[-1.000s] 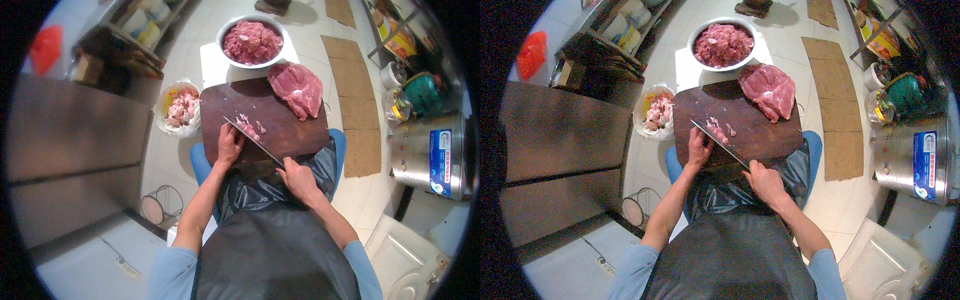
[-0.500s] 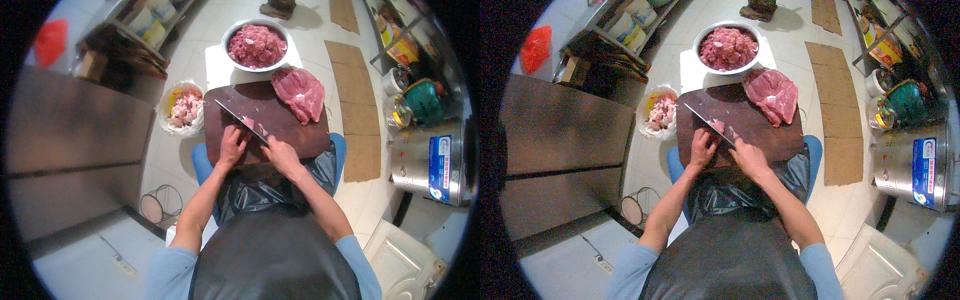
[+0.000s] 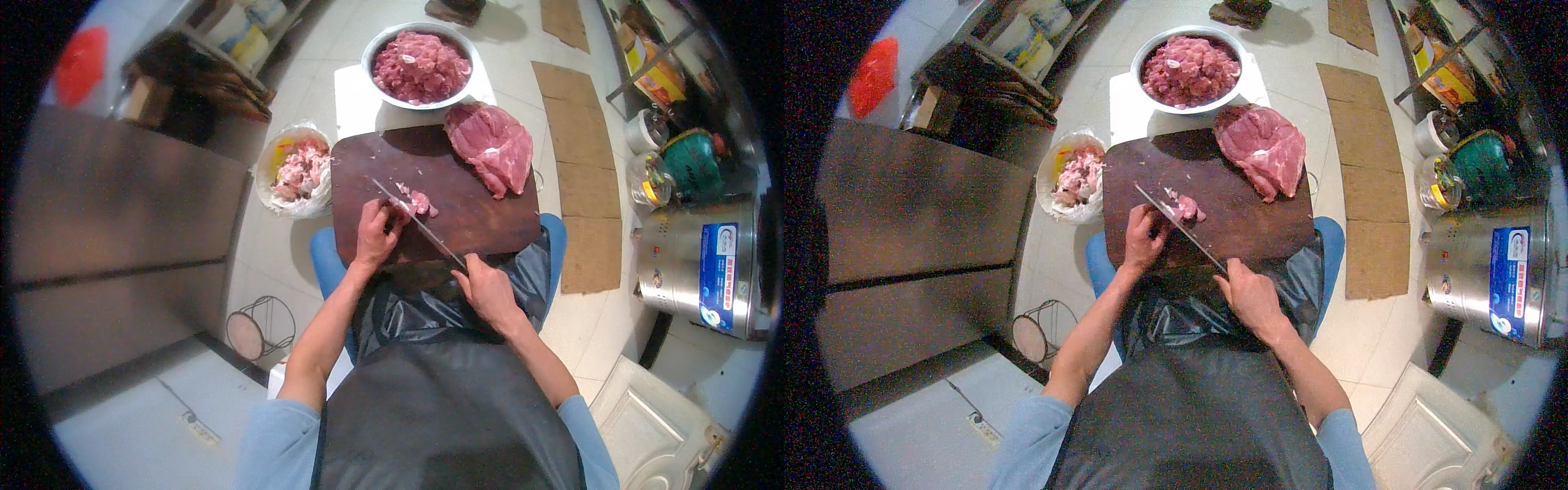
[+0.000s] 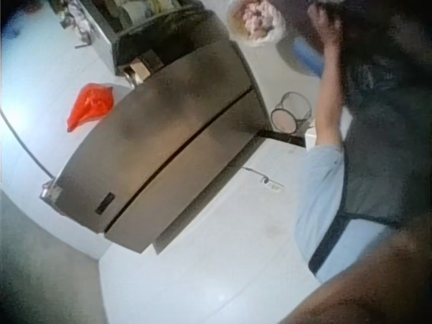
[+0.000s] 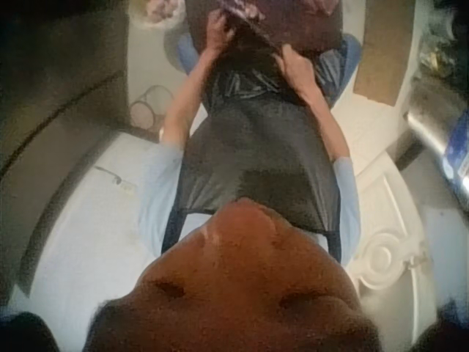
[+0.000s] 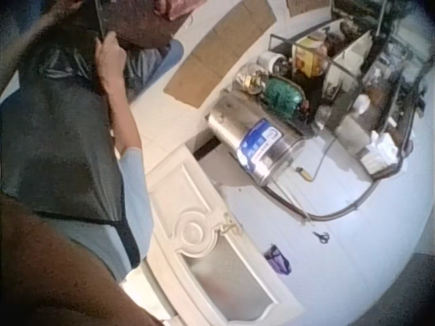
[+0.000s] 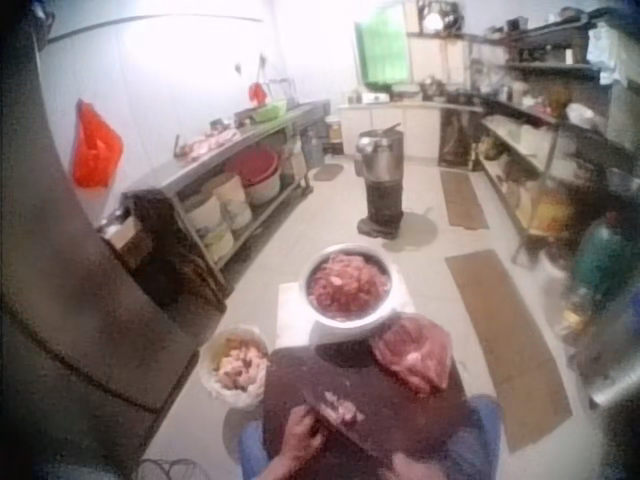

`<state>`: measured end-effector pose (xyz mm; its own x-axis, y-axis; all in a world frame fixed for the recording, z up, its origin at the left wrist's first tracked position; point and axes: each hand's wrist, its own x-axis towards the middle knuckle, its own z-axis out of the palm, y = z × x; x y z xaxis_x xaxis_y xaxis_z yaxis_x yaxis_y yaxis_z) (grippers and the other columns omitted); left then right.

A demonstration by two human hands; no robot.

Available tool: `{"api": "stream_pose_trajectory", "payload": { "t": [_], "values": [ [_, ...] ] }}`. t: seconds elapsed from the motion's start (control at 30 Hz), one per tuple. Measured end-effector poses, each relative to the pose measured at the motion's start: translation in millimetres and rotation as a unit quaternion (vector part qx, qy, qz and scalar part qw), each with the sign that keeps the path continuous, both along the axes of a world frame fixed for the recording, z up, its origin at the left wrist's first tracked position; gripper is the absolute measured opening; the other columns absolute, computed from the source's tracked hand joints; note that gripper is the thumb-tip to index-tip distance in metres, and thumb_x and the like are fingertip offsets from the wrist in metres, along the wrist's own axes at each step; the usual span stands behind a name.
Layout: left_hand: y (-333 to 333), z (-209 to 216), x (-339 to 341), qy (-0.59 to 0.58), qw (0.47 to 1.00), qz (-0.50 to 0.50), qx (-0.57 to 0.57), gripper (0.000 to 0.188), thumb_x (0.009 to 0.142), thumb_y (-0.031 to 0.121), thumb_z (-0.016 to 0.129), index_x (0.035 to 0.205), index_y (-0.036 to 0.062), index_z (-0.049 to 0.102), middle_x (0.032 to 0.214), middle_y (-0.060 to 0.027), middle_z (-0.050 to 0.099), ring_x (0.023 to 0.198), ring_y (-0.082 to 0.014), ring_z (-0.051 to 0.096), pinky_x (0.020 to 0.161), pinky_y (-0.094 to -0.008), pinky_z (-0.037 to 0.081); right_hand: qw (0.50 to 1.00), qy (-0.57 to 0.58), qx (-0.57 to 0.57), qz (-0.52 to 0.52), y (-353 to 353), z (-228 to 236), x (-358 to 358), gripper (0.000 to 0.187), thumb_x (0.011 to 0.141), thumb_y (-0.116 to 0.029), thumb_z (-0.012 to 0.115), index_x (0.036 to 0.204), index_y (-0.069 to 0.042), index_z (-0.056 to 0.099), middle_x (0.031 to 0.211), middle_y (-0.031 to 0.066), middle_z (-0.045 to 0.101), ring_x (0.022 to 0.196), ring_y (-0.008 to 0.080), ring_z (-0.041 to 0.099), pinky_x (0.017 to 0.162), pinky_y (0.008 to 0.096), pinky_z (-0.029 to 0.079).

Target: The person uses a large cleaver to slice a piece of raw meat into smaller chunks on a wooden cutting board. They repeatedly cut the meat and transfer the pieces into a white bowl. The person also wipes the blade of the cleaver with a white cloth during the process.

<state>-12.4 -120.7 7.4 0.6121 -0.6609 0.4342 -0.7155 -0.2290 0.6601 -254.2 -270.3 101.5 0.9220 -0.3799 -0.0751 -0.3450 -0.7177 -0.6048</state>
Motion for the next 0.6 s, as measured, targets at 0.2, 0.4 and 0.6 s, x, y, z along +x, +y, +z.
{"api": "stream_pose_trajectory", "payload": {
  "t": [0.2, 0.4, 0.6],
  "values": [
    [4, 2, -2, 0.024, 1.0, 0.015, 0.002, 0.037, 0.078, 0.0, 0.078, 0.114, 0.0026, 0.07, 0.12, -0.016, 0.066, 0.113, -0.0384, 0.061, 0.096, -0.0458, 0.053, 0.997, 0.069, 0.0, 0.024, 1, 18, -5, 0.032, 0.1, -0.027, 0.07, 0.1, 0.0, 0.053, 0.082, 0.0255, 0.071, 0.072, 0.0473, 0.071, 0.062, 0.0541, 0.058],
    [4, 6, 0, 0.01, 0.999, -0.021, 0.039, 0.033, 0.08, 0.002, 0.077, 0.112, 0.0036, 0.069, 0.116, -0.0148, 0.067, 0.108, -0.0387, 0.063, 0.093, -0.0456, 0.053, 0.999, 0.039, 0.011, 0.024, 1, -23, 74, 0.033, 0.101, -0.028, 0.068, 0.101, 0.0, 0.051, 0.079, 0.0274, 0.071, 0.075, 0.0482, 0.072, 0.063, 0.0558, 0.058],
    [3, 11, -2, 0.012, 0.999, 0.006, 0.031, 0.033, 0.079, 0.006, 0.078, 0.11, 0.0014, 0.064, 0.118, -0.0174, 0.061, 0.111, -0.0388, 0.06, 0.095, -0.0457, 0.052, 0.999, 0.035, 0.015, 0.004, -4, -30, 55, 0.033, 0.101, -0.03, 0.068, 0.103, -0.001, 0.052, 0.079, 0.0288, 0.07, 0.076, 0.0512, 0.07, 0.064, 0.0587, 0.055]
  ]
}}
